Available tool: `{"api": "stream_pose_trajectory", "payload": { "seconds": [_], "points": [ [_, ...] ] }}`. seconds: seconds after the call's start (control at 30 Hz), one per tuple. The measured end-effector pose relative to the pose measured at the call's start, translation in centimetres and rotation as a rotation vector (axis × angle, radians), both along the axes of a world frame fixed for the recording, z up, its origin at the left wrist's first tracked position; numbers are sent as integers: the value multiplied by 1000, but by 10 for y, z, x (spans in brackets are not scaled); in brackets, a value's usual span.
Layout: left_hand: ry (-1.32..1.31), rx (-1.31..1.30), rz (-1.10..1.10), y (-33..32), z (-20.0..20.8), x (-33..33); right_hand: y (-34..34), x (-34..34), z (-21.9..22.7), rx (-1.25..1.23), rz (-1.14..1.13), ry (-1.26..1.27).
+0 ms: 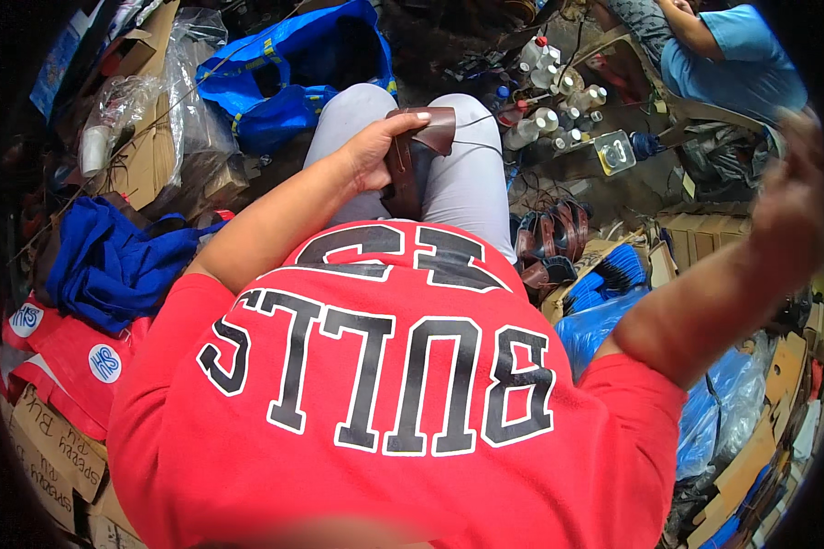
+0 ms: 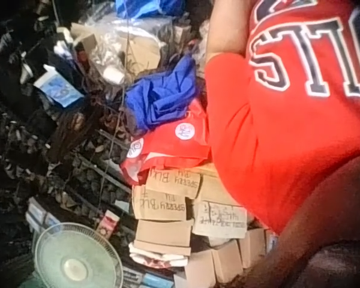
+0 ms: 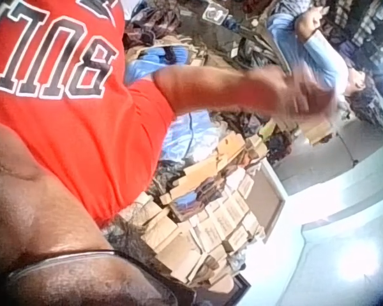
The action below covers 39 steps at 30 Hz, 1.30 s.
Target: Hand-stitching leather components of a shoe using a needle and thread.
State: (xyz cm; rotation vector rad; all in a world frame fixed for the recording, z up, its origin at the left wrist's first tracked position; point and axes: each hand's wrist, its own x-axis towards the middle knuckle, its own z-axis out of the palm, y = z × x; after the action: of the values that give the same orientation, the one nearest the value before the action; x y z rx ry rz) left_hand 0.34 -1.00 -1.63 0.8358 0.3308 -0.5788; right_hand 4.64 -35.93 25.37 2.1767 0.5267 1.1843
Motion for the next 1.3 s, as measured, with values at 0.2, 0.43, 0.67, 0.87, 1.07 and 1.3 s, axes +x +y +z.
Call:
{"api": "stream_pose_trajectory", "payload": {
  "seconds": [0.2,0.43,0.67,0.87,1.07,1.3],
  "points": [
    [-64,-86,-60,7,2,-12,146,-21,-172,961,633,1314],
    [-244,-185,-79,8,-2,-11,166,-24,-208,930,513,1398],
    [-226,-187,-65,9,-5,-12,168,-23,-203,861,449,1415],
    [-206,-162,-61,9,-1,-13,169,-24,-198,827,423,1393],
    [-267,-132,-86,11,1,-14,174,-25,-207,900,353,1430],
    [-168,23,-86,31,-2,-30,172,-25,-208,934,407,1406]
  ]
}}
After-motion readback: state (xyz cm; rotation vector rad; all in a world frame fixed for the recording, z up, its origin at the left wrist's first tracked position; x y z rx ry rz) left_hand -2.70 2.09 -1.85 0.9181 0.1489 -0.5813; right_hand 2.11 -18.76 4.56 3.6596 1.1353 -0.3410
